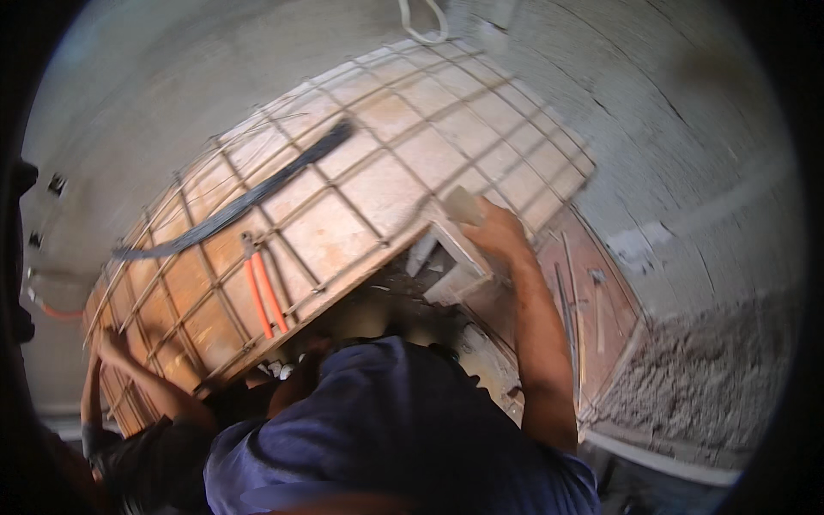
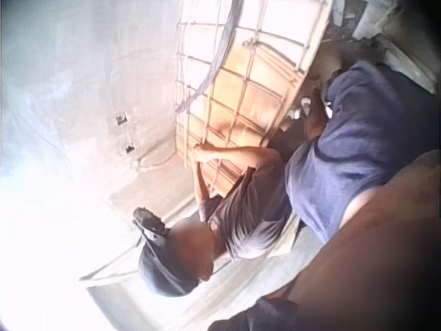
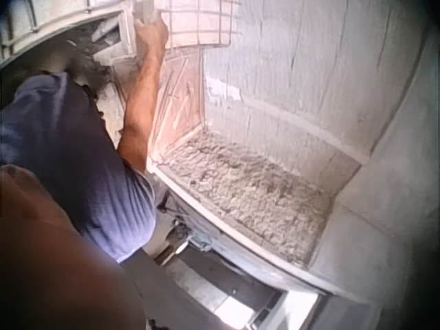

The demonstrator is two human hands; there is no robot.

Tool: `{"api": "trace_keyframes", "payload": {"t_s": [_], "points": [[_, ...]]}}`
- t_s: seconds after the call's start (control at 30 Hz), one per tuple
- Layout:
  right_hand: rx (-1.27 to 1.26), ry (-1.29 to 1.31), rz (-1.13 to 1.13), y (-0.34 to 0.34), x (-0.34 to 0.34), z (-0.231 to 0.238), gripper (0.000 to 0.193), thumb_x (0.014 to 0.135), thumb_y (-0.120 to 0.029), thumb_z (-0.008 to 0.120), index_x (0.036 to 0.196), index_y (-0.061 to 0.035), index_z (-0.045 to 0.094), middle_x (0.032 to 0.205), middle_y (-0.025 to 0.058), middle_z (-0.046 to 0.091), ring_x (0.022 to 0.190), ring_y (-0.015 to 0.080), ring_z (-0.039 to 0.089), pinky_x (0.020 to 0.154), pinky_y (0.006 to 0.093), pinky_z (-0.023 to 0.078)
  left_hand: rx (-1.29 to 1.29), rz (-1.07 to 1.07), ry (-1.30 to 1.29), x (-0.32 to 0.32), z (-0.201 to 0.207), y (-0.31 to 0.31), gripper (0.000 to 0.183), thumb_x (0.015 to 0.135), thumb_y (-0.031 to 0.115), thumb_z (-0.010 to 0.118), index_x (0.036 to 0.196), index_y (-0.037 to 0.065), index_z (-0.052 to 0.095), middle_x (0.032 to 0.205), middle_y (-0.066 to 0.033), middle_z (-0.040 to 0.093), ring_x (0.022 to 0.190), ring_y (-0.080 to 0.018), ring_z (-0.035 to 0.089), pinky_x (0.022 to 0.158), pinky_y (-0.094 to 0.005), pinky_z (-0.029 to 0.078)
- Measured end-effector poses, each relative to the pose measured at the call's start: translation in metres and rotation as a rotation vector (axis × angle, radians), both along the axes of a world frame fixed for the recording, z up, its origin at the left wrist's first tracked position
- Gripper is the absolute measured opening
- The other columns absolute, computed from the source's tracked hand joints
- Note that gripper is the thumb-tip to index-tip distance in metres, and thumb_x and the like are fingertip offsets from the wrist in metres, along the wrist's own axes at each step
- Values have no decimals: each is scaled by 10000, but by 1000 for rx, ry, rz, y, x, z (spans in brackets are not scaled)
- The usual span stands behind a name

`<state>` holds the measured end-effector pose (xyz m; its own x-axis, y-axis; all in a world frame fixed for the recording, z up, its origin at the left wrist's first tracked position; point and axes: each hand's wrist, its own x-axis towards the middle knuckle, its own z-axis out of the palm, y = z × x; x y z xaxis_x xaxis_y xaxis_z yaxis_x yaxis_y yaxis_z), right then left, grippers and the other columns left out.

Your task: The person kneels and aligns a wooden formwork panel against a curved wall, then uses a hammer and pliers to secure it. A second person assists by holding and adjusting the adjacent panel.

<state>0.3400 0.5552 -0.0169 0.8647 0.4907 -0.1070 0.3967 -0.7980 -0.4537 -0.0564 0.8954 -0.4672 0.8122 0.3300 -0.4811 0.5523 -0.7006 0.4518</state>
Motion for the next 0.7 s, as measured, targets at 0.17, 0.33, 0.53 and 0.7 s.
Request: {"api": "trace_keyframes", "payload": {"t_s": [0.17, 0.33, 0.53, 0.7], "points": [[247, 22, 95, 1, -8, 0, 551, 908, -217, 756, 1419, -27, 674, 1314, 208, 762, 1219, 357, 731, 1059, 439, 552, -79, 203, -38, -8, 40, -16, 389, 967, 278, 630, 1231, 37, 783, 1224, -257, 760, 1148, -410, 724, 1056, -511, 571], [194, 68, 142, 10, -7, 5, 559, 933, -182, 731, 1458, -16, 636, 1316, 236, 745, 1209, 364, 718, 1060, 436, 537, -62, 196, 15, -10, 21, -8, 448, 989, 337, 528, 1219, 54, 788, 1188, -256, 771, 1194, -394, 736, 1050, -531, 570], [237, 16, 187, 3, -2, -4, 564, 931, -183, 738, 1465, -27, 647, 1328, 211, 752, 1221, 349, 721, 1063, 426, 543, 30, 61, -47, 36, 50, 40, 417, 992, 247, 534, 1367, 79, 600, 1104, -229, 743, 1115, -360, 720, 974, -501, 558], [60, -82, 88, 2, -3, -2, 547, 901, -374, 754, 1388, -138, 675, 1200, 240, 780, 1132, 463, 734, 960, 511, 579, 611, -517, -379, 200, 246, 110, 510, 994, 172, 540, 1490, 100, 444, 1034, -206, 719, 1048, -332, 707, 911, -476, 548]]}}
